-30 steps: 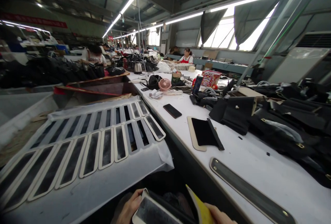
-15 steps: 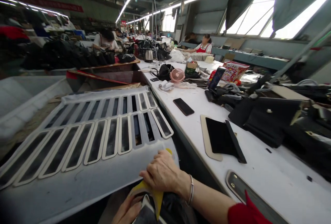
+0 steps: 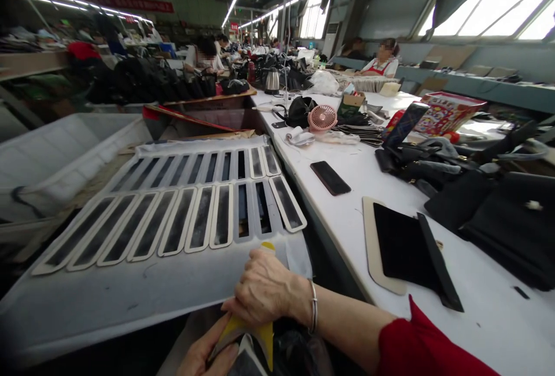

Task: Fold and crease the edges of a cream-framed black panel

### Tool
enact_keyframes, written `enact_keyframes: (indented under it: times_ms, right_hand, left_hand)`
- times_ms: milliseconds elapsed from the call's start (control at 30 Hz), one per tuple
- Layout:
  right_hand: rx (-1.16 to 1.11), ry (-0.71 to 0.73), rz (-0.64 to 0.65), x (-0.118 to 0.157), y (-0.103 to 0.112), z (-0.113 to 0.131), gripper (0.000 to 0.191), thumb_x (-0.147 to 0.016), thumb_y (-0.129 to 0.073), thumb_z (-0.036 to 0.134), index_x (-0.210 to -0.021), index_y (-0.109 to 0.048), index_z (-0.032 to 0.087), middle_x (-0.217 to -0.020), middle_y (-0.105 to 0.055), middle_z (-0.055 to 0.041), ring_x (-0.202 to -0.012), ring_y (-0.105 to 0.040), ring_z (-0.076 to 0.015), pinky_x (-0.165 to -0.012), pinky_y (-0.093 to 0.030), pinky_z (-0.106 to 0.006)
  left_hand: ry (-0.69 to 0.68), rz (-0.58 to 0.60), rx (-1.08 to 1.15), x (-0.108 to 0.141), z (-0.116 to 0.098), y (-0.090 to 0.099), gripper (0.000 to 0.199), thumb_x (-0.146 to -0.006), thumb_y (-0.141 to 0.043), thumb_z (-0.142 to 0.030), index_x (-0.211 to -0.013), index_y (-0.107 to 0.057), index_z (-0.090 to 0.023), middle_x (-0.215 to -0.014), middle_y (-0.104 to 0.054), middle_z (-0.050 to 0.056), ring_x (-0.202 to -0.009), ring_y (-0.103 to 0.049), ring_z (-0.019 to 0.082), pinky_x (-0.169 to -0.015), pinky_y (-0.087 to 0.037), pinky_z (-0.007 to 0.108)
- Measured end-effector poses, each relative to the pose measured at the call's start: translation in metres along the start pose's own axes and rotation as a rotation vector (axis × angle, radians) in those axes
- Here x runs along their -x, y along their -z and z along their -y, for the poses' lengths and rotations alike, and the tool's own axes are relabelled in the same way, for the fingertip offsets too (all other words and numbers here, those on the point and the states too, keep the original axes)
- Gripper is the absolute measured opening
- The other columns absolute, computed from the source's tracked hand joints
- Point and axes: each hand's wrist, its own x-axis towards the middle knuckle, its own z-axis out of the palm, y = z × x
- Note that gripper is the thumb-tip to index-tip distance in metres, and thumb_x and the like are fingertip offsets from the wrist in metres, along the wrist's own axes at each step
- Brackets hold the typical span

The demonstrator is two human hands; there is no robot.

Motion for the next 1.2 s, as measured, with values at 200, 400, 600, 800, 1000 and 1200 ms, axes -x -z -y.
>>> enact_keyframes:
  times_ms: [200, 400, 600, 800, 1000, 1200]
  right_hand:
    - [-0.009, 0.017, 0.019, -0.002, 0.0, 0.001, 0.046, -0.092, -0.05, 0.044, -0.056, -0.064, 0.019, -0.048, -0.064, -0.0033, -0.043, -0.049, -0.0162, -0.055, -0.025, -0.038]
    - [-0.012, 0.008, 0.052, -0.002, -0.003, 0.002, 0.047, -0.093, -0.049, 0.043, -0.057, -0.066, 0.019, -0.048, -0.063, -0.0044, -0.042, -0.05, -0.0169, -0.053, -0.026, -0.039]
    - [-0.024, 0.003, 0.111, -0.002, -0.003, 0.005, 0.047, -0.094, -0.047, 0.041, -0.058, -0.066, 0.019, -0.05, -0.066, -0.005, -0.043, -0.055, -0.0191, -0.054, -0.028, -0.039]
    - [-0.032, 0.008, 0.17, -0.004, 0.002, 0.007, 0.045, -0.096, -0.046, 0.036, -0.058, -0.066, 0.019, -0.053, -0.067, -0.0053, -0.044, -0.059, -0.0212, -0.055, -0.031, -0.039]
    - [-0.021, -0.054, 0.207, -0.002, 0.001, 0.012, 0.047, -0.097, -0.044, 0.035, -0.061, -0.068, 0.017, -0.055, -0.069, -0.0075, -0.048, -0.063, -0.0227, -0.059, -0.034, -0.039]
    - [-0.023, -0.137, 0.224, 0.0, 0.005, 0.02, 0.046, -0.097, -0.044, 0.032, -0.063, -0.069, 0.016, -0.056, -0.07, -0.0092, -0.047, -0.062, -0.0231, -0.058, -0.032, -0.038]
  left_hand:
    - [-0.024, 0.042, -0.143, 0.001, -0.004, 0.005, 0.051, -0.091, -0.049, -0.047, -0.132, -0.06, -0.019, -0.086, -0.072, 0.004, -0.096, -0.066, 0.026, -0.097, -0.049, 0.034]
    - [-0.033, 0.053, -0.182, 0.003, -0.016, 0.006, 0.045, -0.092, -0.047, -0.045, -0.126, -0.062, -0.017, -0.091, -0.069, 0.003, -0.082, -0.062, 0.02, -0.091, -0.048, 0.028]
    - [-0.049, 0.08, -0.216, 0.003, -0.041, 0.008, 0.039, -0.093, -0.049, -0.037, -0.124, -0.063, -0.02, -0.099, -0.072, 0.002, -0.089, -0.065, 0.02, -0.083, -0.049, 0.023]
    - [-0.082, 0.082, -0.292, 0.005, -0.05, 0.011, 0.03, -0.091, -0.048, -0.03, -0.116, -0.066, -0.024, -0.095, -0.072, 0.0, -0.087, -0.066, 0.018, -0.08, -0.049, 0.02]
    - [-0.059, 0.085, -0.311, 0.004, -0.058, 0.012, 0.03, -0.091, -0.047, -0.028, -0.117, -0.064, -0.025, -0.098, -0.072, 0.0, -0.09, -0.066, 0.018, -0.084, -0.047, 0.02]
    - [-0.022, 0.17, -0.34, 0.001, -0.053, 0.014, 0.036, -0.096, -0.042, -0.04, -0.116, -0.064, -0.019, -0.094, -0.068, 0.002, -0.085, -0.062, 0.019, -0.082, -0.046, 0.024]
